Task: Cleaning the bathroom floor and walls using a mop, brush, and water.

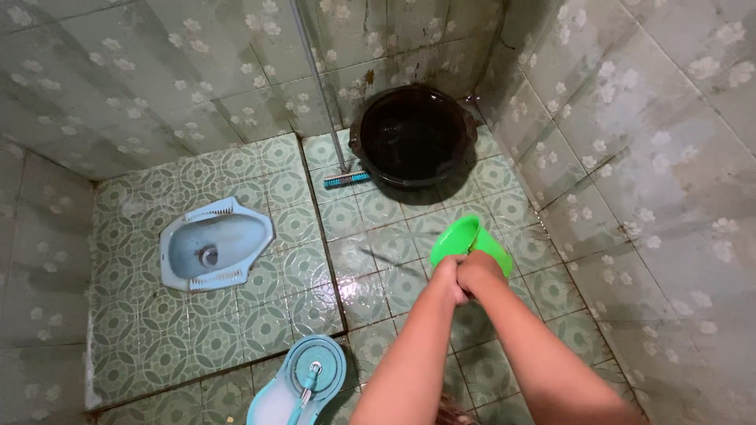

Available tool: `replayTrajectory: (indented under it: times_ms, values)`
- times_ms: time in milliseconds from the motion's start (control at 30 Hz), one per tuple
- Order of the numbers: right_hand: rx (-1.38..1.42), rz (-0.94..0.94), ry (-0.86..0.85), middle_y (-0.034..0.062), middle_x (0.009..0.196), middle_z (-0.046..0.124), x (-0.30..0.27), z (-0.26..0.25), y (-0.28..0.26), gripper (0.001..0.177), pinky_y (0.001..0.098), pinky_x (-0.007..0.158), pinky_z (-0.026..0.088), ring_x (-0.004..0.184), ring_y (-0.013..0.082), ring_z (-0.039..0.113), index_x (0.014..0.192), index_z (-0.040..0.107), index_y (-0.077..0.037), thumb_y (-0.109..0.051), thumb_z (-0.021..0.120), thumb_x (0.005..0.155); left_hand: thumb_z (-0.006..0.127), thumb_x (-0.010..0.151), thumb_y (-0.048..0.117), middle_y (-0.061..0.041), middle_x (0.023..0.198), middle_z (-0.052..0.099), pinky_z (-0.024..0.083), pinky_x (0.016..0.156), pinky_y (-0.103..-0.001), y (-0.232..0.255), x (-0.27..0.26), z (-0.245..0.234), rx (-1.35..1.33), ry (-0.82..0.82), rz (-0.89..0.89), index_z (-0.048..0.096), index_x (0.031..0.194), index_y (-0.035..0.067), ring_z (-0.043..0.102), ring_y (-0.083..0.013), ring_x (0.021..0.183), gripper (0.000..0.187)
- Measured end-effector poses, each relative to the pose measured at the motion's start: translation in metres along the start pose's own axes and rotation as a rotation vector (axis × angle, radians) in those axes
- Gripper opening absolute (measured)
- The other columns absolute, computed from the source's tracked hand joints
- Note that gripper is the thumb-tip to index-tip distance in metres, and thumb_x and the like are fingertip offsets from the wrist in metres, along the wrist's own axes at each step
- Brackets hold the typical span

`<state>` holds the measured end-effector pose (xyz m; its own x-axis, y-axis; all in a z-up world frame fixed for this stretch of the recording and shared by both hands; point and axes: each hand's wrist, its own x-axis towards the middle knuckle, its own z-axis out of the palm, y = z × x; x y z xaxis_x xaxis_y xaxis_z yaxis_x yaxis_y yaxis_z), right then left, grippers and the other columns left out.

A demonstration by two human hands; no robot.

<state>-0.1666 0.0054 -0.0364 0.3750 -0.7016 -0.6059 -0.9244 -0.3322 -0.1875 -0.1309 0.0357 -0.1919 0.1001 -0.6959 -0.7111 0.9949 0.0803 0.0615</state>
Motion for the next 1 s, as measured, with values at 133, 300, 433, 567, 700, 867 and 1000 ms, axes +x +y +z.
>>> replayTrajectory:
  times_ms: [133,300,433,567,700,867,1000]
  values:
    - [-0.007,-0.015,0.014,0.0183,0.117,0.074,0.016,0.006,-0.005,0.029,0.0454,0.083,0.060,0.103,0.0345,0.075,0.114,0.075,-0.006,-0.022,0.068,0.091,0.056,0.094,0.031,-0.013,0.106,0.074,0.056,0.081,-0.057,0.008,0.021,-0.009,-0.001,0.022,0.003,0.066,0.113,0.008,0.071,-0.0348,0.092,0.031]
    - [0.003,-0.036,-0.003,0.0180,0.118,0.075,0.012,-0.002,-0.020,0.028,0.0443,0.086,0.059,0.105,0.0336,0.075,0.114,0.075,-0.007,-0.020,0.066,0.091,0.057,0.094,0.030,-0.014,0.104,0.073,0.055,0.082,-0.057,0.027,0.007,0.000,0.007,0.019,0.035,0.065,0.111,0.008,0.070,-0.0350,0.090,0.029]
    - [0.022,-0.041,0.009,0.0178,0.120,0.074,0.024,-0.010,-0.012,0.029,0.0446,0.087,0.059,0.106,0.0341,0.074,0.115,0.075,-0.007,-0.019,0.067,0.090,0.056,0.093,0.030,-0.014,0.104,0.073,0.056,0.082,-0.056,0.027,-0.003,0.021,0.016,-0.009,0.012,0.066,0.111,0.007,0.070,-0.0345,0.090,0.031]
    - [0.058,-0.036,0.041,0.0189,0.121,0.073,0.041,-0.016,0.016,0.030,0.0458,0.087,0.059,0.107,0.0357,0.073,0.115,0.075,-0.007,-0.022,0.068,0.090,0.055,0.095,0.029,-0.014,0.107,0.073,0.058,0.084,-0.054,0.007,0.009,0.036,0.031,-0.029,0.005,0.066,0.112,0.006,0.071,-0.0331,0.094,0.031]
    - [0.057,-0.046,0.031,0.0198,0.120,0.074,0.075,-0.010,0.054,0.030,0.0452,0.086,0.059,0.106,0.0357,0.074,0.114,0.076,-0.007,-0.021,0.070,0.088,0.056,0.096,0.031,-0.014,0.110,0.073,0.057,0.086,-0.053,-0.020,0.033,0.043,0.033,-0.001,-0.055,0.066,0.115,0.006,0.071,-0.0334,0.097,0.033]
    - [0.060,-0.046,0.018,0.0200,0.117,0.075,0.087,-0.030,0.087,0.033,0.0448,0.084,0.060,0.103,0.0345,0.076,0.112,0.076,-0.005,-0.022,0.073,0.084,0.053,0.093,0.036,-0.016,0.113,0.073,0.054,0.090,-0.056,-0.047,0.045,0.071,0.093,-0.004,-0.017,0.066,0.117,0.005,0.069,-0.0358,0.101,0.042]
    - [0.087,-0.063,0.078,0.0212,0.114,0.074,0.076,-0.066,0.119,0.036,0.0452,0.082,0.060,0.102,0.0348,0.075,0.110,0.075,-0.003,-0.023,0.078,0.080,0.053,0.092,0.044,-0.018,0.113,0.072,0.053,0.090,-0.056,-0.075,0.049,0.106,0.146,0.007,0.043,0.064,0.119,0.003,0.068,-0.0367,0.101,0.051]
